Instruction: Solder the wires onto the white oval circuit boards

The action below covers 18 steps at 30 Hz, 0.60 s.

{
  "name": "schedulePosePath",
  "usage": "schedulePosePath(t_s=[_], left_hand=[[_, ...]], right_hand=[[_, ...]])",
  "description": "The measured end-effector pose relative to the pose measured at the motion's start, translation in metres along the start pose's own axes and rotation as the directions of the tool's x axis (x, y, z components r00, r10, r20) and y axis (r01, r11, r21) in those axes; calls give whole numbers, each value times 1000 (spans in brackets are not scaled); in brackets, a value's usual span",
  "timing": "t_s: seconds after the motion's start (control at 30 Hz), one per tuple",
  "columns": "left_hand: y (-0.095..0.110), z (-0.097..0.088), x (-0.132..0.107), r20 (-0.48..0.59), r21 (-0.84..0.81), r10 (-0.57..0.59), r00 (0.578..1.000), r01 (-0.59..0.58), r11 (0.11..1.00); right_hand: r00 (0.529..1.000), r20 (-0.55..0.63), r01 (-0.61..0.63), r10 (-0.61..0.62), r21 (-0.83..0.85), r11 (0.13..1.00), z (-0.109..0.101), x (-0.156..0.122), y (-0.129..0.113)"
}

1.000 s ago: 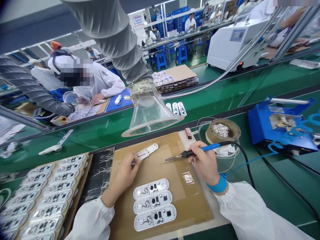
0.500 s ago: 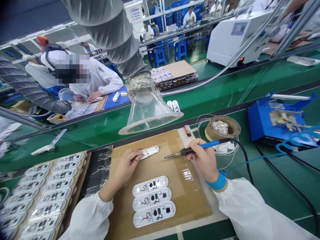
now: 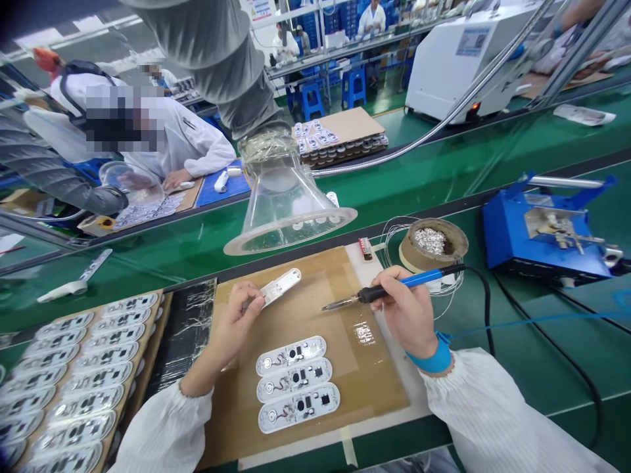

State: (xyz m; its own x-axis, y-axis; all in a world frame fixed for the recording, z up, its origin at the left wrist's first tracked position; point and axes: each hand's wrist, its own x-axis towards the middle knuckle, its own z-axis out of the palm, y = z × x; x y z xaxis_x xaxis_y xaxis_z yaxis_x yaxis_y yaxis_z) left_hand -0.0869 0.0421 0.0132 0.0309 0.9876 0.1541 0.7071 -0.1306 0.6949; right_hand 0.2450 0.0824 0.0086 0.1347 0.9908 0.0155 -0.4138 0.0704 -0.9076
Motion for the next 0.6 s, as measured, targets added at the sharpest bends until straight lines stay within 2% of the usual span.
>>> schedulePosePath(t_s=[0.13,0.23,0.4,0.5,0.6], left_hand=[[15,5,-3,55,-21,-7,998,8,1000],[25,14,-8,123,-5,39,992,-38,999],[28,29,-19,217,101,117,969,-141,985],[32,37,-18,206,34,118,971,-128,991],[47,49,-11,178,-69,159,971,-149,986]], right_hand=[[997,23,76,-75,-29,997,2,-3,1],[991,41,130,-129,-22,991,5,-2,8],[990,84,122,-115,-77,990,-2,0,21],[989,76,143,-130,-194,971,-7,-4,24],[992,60,125,-110,-404,906,-10,-7,27]])
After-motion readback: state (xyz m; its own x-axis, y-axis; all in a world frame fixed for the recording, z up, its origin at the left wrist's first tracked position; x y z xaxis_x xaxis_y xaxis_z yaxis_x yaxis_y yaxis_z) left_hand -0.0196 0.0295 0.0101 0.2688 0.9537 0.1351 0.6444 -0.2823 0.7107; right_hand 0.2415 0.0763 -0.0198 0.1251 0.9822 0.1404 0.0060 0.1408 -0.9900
